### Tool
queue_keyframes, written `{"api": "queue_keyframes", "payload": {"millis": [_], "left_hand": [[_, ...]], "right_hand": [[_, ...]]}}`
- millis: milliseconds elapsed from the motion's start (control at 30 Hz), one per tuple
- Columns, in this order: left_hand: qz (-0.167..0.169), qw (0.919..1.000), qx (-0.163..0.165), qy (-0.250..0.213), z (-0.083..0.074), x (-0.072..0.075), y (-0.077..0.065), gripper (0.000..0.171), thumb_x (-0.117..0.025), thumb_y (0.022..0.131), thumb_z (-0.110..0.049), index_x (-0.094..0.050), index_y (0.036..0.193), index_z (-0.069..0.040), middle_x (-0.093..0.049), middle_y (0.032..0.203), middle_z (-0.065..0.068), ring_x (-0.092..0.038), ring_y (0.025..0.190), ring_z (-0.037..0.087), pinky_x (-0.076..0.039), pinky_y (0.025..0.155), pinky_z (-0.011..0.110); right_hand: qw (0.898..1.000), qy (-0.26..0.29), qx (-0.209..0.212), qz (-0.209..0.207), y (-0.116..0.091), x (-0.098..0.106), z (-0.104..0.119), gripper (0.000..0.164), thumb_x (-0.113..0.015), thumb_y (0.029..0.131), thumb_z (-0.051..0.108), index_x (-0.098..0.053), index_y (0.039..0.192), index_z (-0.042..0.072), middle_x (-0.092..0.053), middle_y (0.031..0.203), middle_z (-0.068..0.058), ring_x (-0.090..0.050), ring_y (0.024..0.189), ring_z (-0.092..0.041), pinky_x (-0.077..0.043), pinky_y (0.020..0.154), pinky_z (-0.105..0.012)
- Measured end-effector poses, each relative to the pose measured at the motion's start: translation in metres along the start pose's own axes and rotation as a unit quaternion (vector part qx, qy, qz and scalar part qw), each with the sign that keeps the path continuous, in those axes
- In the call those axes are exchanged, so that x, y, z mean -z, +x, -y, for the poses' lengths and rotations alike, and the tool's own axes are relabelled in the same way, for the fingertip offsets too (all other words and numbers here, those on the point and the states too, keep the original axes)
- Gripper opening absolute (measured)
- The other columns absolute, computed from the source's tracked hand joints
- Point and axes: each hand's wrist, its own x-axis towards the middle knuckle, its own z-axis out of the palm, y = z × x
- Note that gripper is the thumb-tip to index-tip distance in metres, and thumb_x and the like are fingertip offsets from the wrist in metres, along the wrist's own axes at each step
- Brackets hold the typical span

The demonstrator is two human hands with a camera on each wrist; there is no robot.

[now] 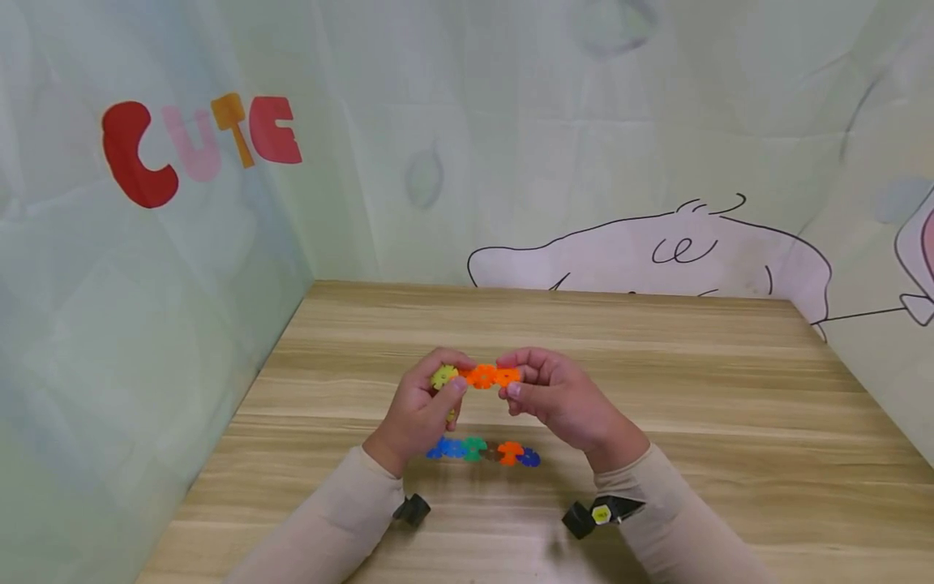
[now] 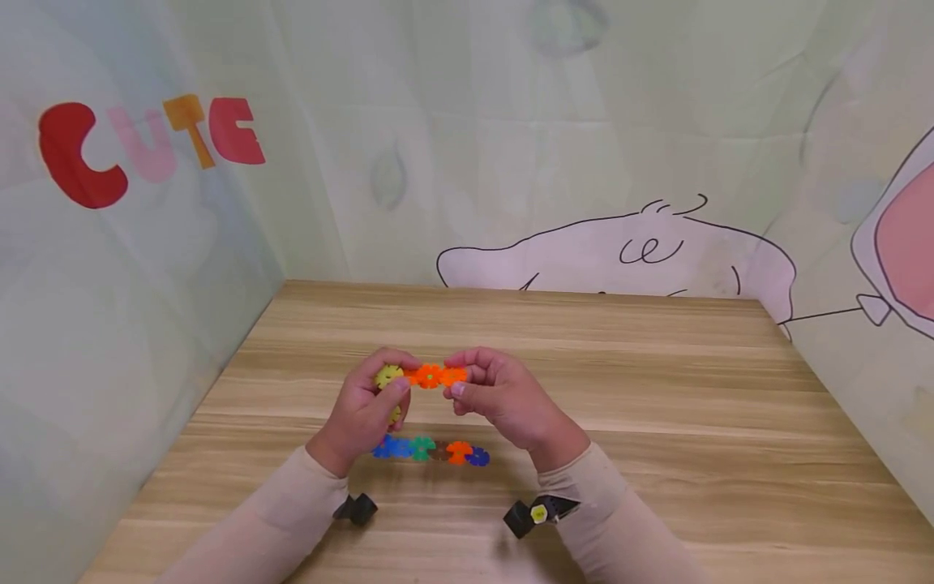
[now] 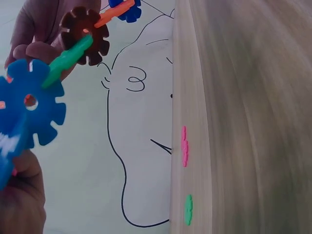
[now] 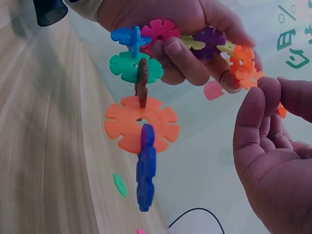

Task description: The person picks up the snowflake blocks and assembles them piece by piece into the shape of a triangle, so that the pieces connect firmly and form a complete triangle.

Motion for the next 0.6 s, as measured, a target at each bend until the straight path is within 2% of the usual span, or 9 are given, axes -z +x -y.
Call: {"api": "queue_keyframes", "payload": {"millis": [133,300,600], "left_hand": [[-0.003,1.0,0.0,-0.004,0.0002,0.0003,-0.0004,0.02,-0.047,0.105,0.004,-0.058,0.122,0.001,-0.051,0.073,0.013,-0.047,0.044,0.021,-0.046,0.039,0.027],[-0.001,0.9999,-0.008,-0.01,0.0004,0.0009,-0.0004,0.02,-0.046,0.105,0.005,-0.058,0.121,0.002,-0.047,0.064,0.015,-0.046,0.043,0.022,-0.046,0.038,0.027],[0.015,0.9994,-0.012,-0.03,0.0003,0.0001,-0.0006,0.017,-0.047,0.107,0.002,-0.057,0.12,0.004,-0.048,0.062,0.015,-0.047,0.043,0.021,-0.046,0.04,0.027]], "right_hand": [[1.0,0.014,-0.008,0.013,0.0008,0.0013,-0.0004,0.036,-0.055,0.104,-0.005,-0.048,0.139,-0.01,-0.068,0.1,-0.001,-0.064,0.087,-0.013,-0.059,0.082,-0.023],[0.999,0.013,-0.015,0.026,0.0016,0.0036,-0.0018,0.029,-0.054,0.105,-0.004,-0.054,0.134,-0.008,-0.071,0.101,-0.002,-0.066,0.088,-0.011,-0.059,0.082,-0.023],[1.0,0.018,-0.012,0.022,0.0013,0.0006,-0.0021,0.032,-0.053,0.104,-0.008,-0.051,0.136,-0.012,-0.07,0.098,-0.002,-0.066,0.085,-0.01,-0.058,0.078,-0.021]]}}
